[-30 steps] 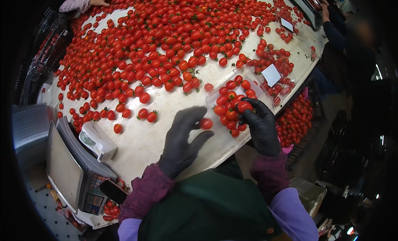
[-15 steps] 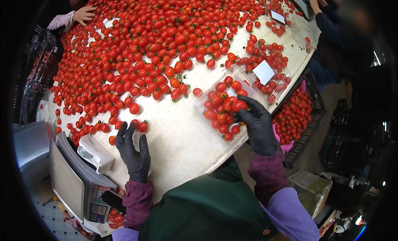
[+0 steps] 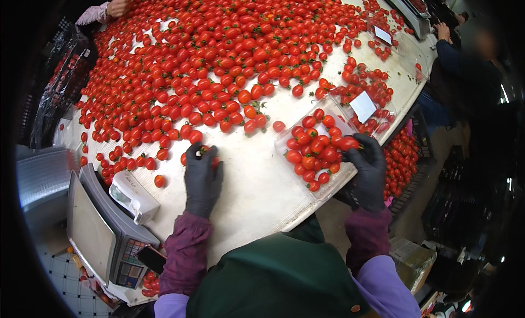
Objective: The person sorts cherry tomatoes from a large pile on a table into clear plastic containers. They wear gloves and handle the tomatoes by hand, occasionally weighing the filled containers on a digital scale before moving them aside.
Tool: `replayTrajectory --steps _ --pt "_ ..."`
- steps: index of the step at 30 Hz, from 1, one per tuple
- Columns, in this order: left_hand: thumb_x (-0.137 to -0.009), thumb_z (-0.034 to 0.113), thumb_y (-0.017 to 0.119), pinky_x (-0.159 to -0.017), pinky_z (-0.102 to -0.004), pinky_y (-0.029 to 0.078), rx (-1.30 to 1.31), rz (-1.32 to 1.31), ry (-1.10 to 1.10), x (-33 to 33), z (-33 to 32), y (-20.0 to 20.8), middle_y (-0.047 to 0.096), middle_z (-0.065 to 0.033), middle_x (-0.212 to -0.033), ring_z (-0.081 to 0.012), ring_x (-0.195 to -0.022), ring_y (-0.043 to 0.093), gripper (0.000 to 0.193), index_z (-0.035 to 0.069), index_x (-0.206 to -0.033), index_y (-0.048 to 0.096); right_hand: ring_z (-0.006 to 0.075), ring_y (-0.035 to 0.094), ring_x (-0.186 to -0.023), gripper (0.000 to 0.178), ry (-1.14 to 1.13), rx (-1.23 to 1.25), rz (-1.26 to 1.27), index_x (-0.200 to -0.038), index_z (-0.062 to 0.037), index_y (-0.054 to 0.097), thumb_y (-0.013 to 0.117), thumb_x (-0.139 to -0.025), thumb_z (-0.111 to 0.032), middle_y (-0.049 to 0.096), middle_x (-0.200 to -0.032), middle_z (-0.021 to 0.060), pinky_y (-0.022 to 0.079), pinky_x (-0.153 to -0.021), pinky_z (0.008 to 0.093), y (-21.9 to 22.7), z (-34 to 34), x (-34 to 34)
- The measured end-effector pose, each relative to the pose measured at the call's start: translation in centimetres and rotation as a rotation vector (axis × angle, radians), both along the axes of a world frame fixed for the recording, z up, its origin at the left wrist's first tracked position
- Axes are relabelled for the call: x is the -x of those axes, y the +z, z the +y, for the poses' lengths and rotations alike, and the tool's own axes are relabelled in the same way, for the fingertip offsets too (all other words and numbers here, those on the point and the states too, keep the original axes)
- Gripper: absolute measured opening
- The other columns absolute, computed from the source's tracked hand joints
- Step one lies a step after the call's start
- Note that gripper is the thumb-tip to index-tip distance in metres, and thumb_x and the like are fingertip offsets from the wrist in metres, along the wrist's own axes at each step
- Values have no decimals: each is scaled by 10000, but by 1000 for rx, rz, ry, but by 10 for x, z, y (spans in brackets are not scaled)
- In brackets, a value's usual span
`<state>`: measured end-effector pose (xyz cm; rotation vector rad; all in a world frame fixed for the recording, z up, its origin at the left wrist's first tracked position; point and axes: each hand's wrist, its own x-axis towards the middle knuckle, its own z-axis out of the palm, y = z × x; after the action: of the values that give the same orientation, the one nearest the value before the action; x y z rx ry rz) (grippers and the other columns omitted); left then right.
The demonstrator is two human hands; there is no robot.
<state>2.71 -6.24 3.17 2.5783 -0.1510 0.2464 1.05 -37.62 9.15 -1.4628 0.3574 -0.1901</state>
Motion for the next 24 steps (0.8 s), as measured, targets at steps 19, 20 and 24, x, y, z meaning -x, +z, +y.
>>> replayTrajectory --steps 19,20,24 --pt "-722 20 569 -685 -393 487 503 144 -551 -33 -171 51 463 -131 -1066 -298 -900 562 325 75 -1041 540 177 555 -915 359 -374 434 123 -1192 -9 475 572 -857 -96 499 -1111 101 475 -780 291 -18 -101 50" --pt "-719 12 560 -681 -391 486 481 136 -567 -33 -173 50 470 -126 -1052 -297 -892 563 331 79 -1043 540 143 533 -849 347 -387 457 107 -1180 -16 489 574 -850 -82 513 -1027 77 451 -732 266 -21 -101 49" --pt "-716 -3 540 -676 -382 483 452 66 -638 -32 -174 43 496 -105 -1000 -293 -871 566 342 89 -1045 542 73 490 -721 325 -377 521 80 -1148 -30 523 585 -830 -47 539 -862 23 404 -640 212 -29 -108 44"
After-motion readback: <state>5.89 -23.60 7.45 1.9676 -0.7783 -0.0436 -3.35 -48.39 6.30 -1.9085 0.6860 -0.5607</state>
